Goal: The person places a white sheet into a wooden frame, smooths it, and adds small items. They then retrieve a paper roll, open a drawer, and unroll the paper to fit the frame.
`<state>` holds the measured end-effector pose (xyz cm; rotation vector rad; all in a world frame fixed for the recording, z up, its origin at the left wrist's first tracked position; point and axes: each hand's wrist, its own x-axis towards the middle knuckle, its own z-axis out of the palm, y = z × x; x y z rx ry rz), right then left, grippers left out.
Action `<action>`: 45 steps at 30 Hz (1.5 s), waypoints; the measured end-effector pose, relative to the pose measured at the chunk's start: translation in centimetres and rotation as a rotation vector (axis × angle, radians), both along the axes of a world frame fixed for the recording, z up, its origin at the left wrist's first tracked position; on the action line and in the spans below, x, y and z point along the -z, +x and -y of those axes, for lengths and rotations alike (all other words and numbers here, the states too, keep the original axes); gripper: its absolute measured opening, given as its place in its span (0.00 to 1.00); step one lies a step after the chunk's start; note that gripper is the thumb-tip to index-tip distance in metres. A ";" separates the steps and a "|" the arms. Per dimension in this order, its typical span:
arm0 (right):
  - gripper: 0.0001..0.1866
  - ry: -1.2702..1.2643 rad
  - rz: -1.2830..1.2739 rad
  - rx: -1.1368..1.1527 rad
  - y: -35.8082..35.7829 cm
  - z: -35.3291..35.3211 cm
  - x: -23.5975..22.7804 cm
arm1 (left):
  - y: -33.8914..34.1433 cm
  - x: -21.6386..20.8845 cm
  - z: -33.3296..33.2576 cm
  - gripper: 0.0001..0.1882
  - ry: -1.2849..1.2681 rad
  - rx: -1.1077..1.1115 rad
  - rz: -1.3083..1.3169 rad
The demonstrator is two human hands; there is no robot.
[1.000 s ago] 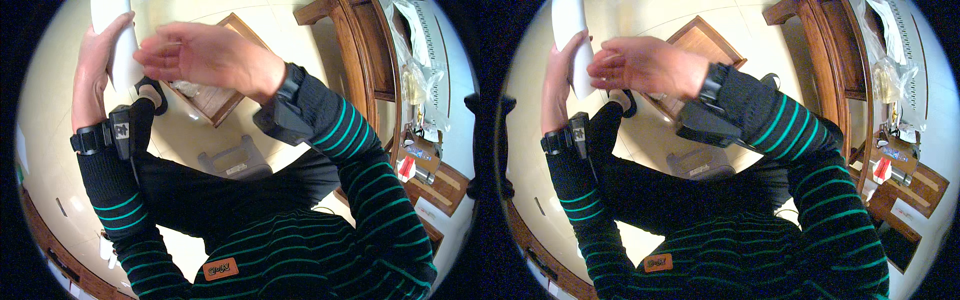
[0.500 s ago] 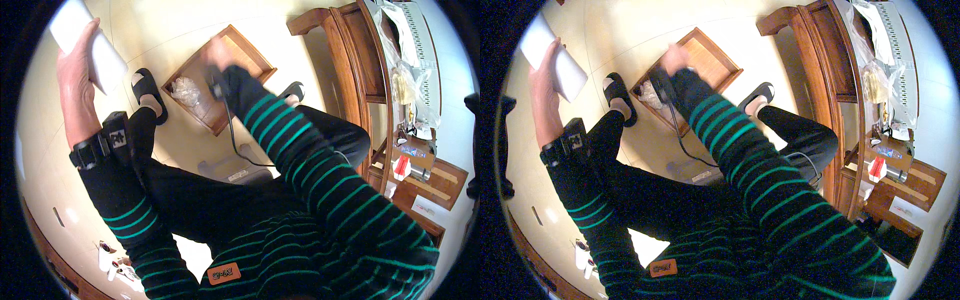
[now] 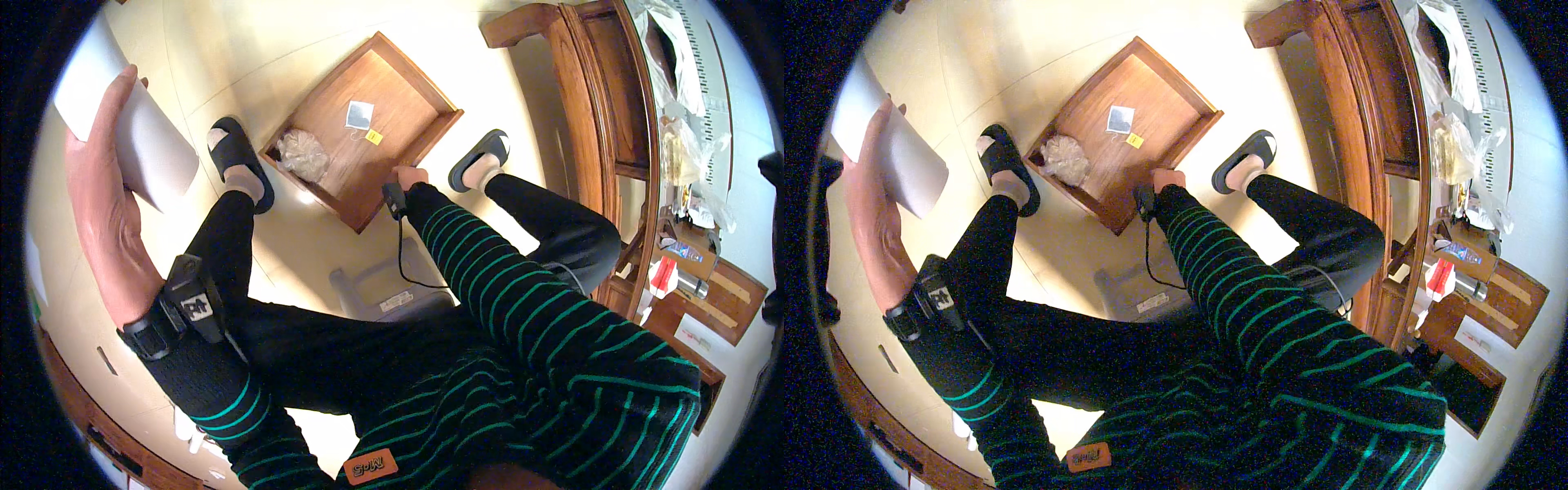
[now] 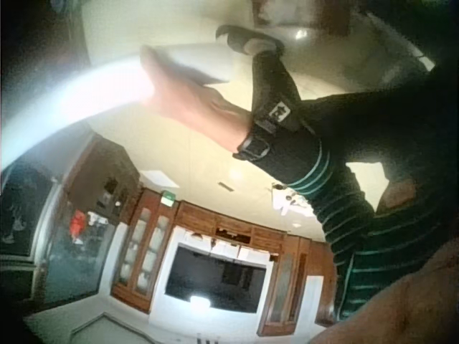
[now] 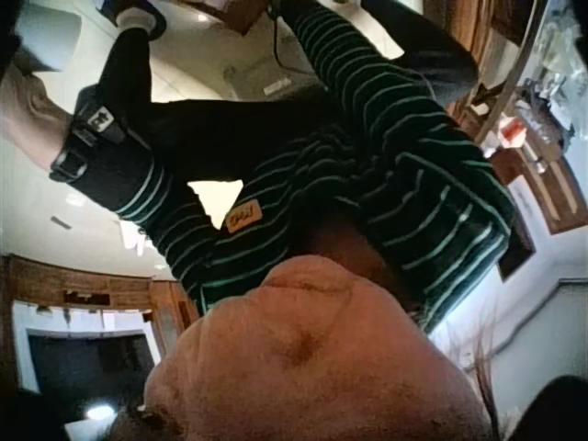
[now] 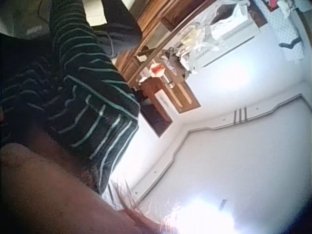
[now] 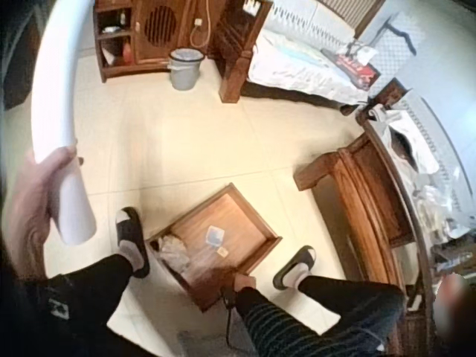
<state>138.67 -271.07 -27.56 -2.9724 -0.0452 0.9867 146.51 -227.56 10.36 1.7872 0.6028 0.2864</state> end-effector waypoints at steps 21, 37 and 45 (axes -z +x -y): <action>0.10 0.520 -0.222 0.611 10.9 8.4 -4.3 | -0.3 0.6 1.5 0.34 0.054 0.069 -0.047; 0.27 0.388 -0.026 0.050 32.1 5.6 -11.8 | -0.2 -0.6 5.4 0.30 0.030 0.096 -0.125; 0.28 0.290 -0.113 -0.346 32.9 -0.7 -8.8 | -0.1 -0.4 6.7 0.36 0.033 0.090 -0.116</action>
